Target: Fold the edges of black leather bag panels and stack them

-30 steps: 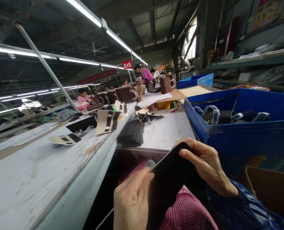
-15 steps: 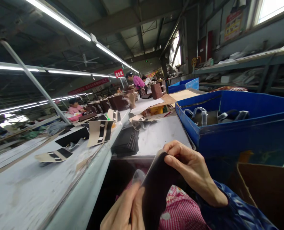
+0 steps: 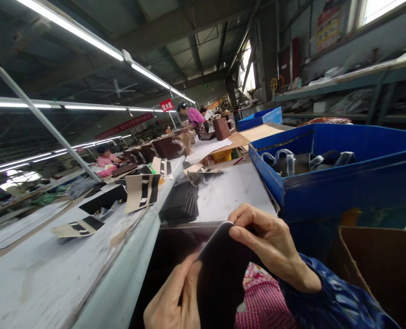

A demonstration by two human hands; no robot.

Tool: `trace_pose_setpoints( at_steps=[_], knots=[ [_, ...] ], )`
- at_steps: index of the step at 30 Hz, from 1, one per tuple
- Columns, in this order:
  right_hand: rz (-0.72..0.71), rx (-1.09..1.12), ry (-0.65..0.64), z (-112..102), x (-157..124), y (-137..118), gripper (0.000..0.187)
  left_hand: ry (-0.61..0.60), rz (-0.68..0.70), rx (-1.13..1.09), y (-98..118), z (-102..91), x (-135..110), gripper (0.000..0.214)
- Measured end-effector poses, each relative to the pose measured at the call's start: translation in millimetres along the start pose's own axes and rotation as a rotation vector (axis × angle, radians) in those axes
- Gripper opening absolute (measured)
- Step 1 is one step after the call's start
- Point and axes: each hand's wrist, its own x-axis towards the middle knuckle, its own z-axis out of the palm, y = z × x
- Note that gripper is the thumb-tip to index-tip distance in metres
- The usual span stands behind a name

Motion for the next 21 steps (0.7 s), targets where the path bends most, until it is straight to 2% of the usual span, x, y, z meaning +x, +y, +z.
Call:
trace_pose_setpoints(
  at_steps=[3,6,9,11,12,17,21],
  knots=[
    [-0.095,-0.057,-0.014,-1,0,0,0.022,-0.047,-0.164,-0.188,3,3.3,4,0.012],
    [-0.153,-0.047,-0.037,-4,1,1,0.02,-0.147,-0.312,-0.278,10,2.1,10,0.013],
    [-0.154,-0.007,-0.078,-6,3,2,0.02,-0.274,-0.383,-0.344,17,-0.6,16,0.017],
    [-0.13,0.003,-0.084,-6,3,2,0.023,-0.29,-0.349,-0.339,20,-0.3,16,0.018],
    [-0.116,-0.005,-0.069,-4,4,1,0.025,-0.251,-0.305,-0.301,21,0.9,16,0.018],
    [-0.101,-0.113,0.04,5,3,-2,0.027,0.059,-0.038,0.007,21,11.1,6,0.015],
    [-0.11,-0.124,0.055,9,1,-5,0.022,0.096,0.027,0.119,21,14.8,2,0.02]
  ],
)
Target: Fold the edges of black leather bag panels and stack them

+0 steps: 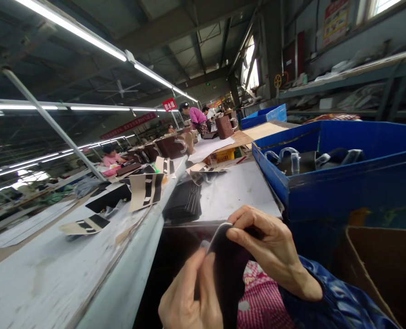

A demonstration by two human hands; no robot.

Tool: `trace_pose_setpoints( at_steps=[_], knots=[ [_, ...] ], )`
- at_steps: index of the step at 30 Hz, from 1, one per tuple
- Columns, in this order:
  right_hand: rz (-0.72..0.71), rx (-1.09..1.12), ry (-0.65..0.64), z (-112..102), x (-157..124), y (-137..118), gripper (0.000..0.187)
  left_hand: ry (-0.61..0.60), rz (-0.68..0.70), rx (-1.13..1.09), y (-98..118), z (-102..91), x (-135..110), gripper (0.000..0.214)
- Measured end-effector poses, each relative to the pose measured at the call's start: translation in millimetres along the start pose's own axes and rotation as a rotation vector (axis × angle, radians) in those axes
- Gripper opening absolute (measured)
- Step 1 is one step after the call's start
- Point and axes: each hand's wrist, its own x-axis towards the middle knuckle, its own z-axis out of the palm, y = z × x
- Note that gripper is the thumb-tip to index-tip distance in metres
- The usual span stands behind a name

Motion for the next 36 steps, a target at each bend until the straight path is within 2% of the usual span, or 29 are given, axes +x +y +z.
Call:
trace_pose_setpoints(
  at_steps=[4,9,11,13,16,18,25,28,30,32,33,36],
  knots=[
    [0.017,0.069,-0.016,0,-1,2,0.023,-0.036,-0.057,-0.012,0,-1.0,-1,0.018],
    [0.001,0.079,-0.031,1,-2,5,0.024,-0.083,-0.167,-0.221,-3,1.1,0,0.013],
    [-0.033,0.042,-0.022,2,-2,3,0.023,-0.086,-0.159,-0.267,-4,3.6,5,0.011],
    [-0.072,0.018,-0.018,3,-2,1,0.021,-0.082,-0.059,-0.25,-5,5.9,11,0.013],
    [-0.105,-0.006,-0.031,3,-1,-2,0.02,-0.103,0.18,-0.152,-4,7.8,23,0.011],
    [-0.117,-0.017,-0.036,3,-1,-3,0.02,-0.105,0.289,-0.107,-3,9.3,27,0.009],
    [-0.056,-0.031,-0.034,5,-2,-1,0.023,-0.015,0.388,-0.097,2,27.9,22,0.01],
    [0.044,0.004,-0.134,-4,0,-1,0.021,0.004,0.326,-0.175,-6,32.8,24,0.01],
    [0.1,0.073,-0.339,-18,4,-5,0.012,0.009,0.223,-0.254,-18,30.5,30,0.013],
    [0.123,0.179,-0.561,-33,10,-8,0.017,0.009,0.085,-0.384,-33,24.9,39,0.021],
    [0.135,0.22,-0.625,-38,12,-8,0.02,-0.003,0.02,-0.481,-40,22.0,44,0.028],
    [0.145,0.192,-0.642,-34,15,2,0.025,-0.081,-0.1,-0.827,-49,17.4,54,0.055]
  ],
)
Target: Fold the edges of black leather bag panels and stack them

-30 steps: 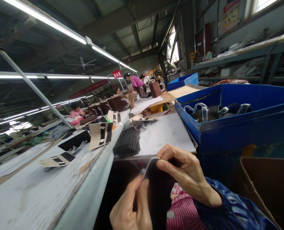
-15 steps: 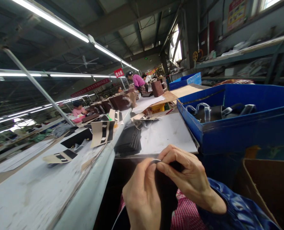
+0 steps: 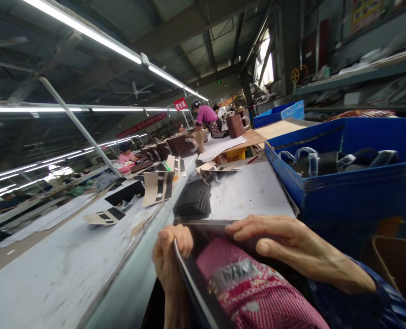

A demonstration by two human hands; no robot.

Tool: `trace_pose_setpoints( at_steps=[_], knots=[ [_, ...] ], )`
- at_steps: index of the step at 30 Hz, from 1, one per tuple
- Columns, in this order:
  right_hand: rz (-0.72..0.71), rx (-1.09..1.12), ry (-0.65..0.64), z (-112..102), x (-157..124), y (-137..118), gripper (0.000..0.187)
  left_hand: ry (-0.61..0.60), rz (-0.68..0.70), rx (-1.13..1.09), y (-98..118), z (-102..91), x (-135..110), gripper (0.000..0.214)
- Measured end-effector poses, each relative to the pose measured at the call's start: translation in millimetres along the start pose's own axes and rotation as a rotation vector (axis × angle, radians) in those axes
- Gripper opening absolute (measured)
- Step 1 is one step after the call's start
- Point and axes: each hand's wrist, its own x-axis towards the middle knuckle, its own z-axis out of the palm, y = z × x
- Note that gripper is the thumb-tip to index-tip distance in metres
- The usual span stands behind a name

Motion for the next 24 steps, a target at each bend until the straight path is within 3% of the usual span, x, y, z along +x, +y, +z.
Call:
trace_pose_setpoints(
  at_steps=[4,7,10,12,14,17,20,22,24],
  knots=[
    [-0.002,-0.072,-0.068,32,19,34,0.05,-0.044,-0.05,-0.292,8,11.3,2,0.073],
    [0.182,0.185,-0.116,49,26,47,0.052,-0.052,-0.091,-0.41,18,12.1,0,0.076],
    [0.313,0.287,-0.052,48,24,44,0.047,-0.036,-0.259,-0.457,27,-6.2,-8,0.063],
    [0.327,0.157,-0.027,45,20,38,0.037,-0.09,-0.427,-0.467,27,-20.6,-19,0.064],
    [0.318,0.043,-0.1,47,14,36,0.029,-0.146,-0.544,-0.529,23,-28.1,-36,0.064],
    [0.264,0.032,-0.221,56,4,44,0.042,-0.091,-0.668,-0.651,14,-26.0,-63,0.061],
    [0.242,0.032,-0.153,58,-8,55,0.066,0.02,-0.763,-0.647,7,-25.4,-78,0.069],
    [0.224,0.018,-0.155,54,-13,60,0.064,0.054,-0.816,-0.645,6,-32.5,-83,0.065],
    [0.199,-0.004,-0.196,48,-14,61,0.051,0.03,-0.85,-0.64,8,-43.4,-86,0.063]
  ],
)
